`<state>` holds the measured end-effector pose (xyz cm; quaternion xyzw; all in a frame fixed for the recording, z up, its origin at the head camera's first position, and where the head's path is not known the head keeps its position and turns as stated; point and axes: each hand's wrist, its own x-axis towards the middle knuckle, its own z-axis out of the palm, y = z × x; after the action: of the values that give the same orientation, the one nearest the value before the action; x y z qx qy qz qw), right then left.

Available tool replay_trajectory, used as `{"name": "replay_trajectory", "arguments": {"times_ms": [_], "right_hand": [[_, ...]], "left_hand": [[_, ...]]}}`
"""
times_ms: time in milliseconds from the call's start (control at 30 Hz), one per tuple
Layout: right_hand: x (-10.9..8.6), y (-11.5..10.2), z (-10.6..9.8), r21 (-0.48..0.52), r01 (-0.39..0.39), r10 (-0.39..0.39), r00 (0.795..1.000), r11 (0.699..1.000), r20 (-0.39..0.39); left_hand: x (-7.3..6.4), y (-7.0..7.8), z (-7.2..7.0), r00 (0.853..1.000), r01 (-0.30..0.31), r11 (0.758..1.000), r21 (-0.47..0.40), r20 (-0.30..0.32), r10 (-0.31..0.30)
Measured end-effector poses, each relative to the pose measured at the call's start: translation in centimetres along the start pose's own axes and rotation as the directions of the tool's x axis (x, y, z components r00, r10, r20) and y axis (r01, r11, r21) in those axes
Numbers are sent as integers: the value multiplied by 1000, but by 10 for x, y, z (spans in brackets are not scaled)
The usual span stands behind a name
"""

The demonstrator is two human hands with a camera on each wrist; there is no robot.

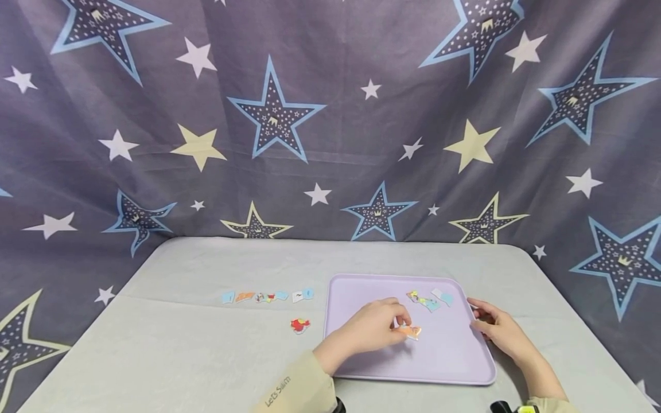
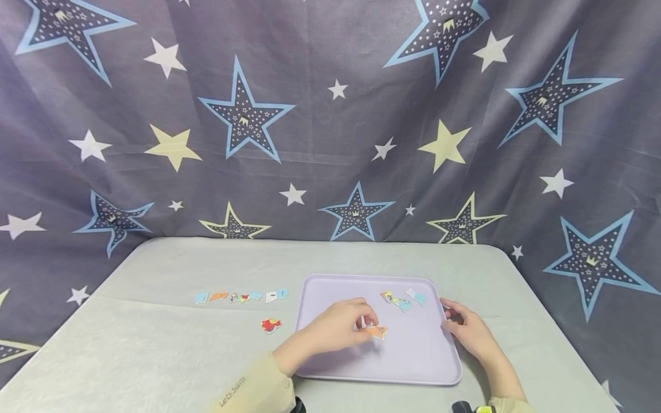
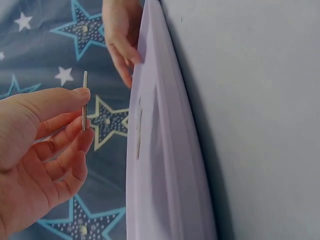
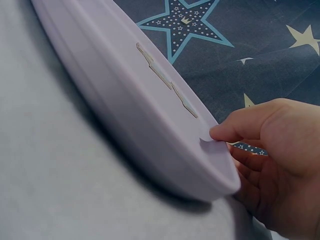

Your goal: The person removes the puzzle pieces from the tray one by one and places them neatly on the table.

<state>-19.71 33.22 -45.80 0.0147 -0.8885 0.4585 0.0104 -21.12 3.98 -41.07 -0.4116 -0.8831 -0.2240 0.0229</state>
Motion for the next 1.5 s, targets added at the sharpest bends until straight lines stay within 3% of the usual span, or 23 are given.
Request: {"name": "replay_trajectory", "arguments": {"times_ms": [300,567,833,967,1233,1500], "right_hand": [[-1,3,0,-8,13,-13,1000,1000,-4],[-1,2,0,-26,9,-9,1000,1000,-11],[-2,2,1,-15,26,-26,1000,1000,-9],[-1,1,0,-21,16,-16,1000,1000,-9],[0,0,1,-37,8,-8,1000,999,-5],[1,1,0,-33,6,-6,1000,999,-7]], "left_hand": [[-26,-15,-17,995,56,994,-99,-74,-63],[-51,-32,-29,989,106,986,-127,-88,-118],[-77,-59,-41,981,140,984,-106,-119,-152],[-86,-71,-47,971,170,979,-117,-147,-186],[-111,-94,-60,938,267,958,-103,-200,-283],[-132,-113,-69,925,304,948,-97,-209,-318]]}}
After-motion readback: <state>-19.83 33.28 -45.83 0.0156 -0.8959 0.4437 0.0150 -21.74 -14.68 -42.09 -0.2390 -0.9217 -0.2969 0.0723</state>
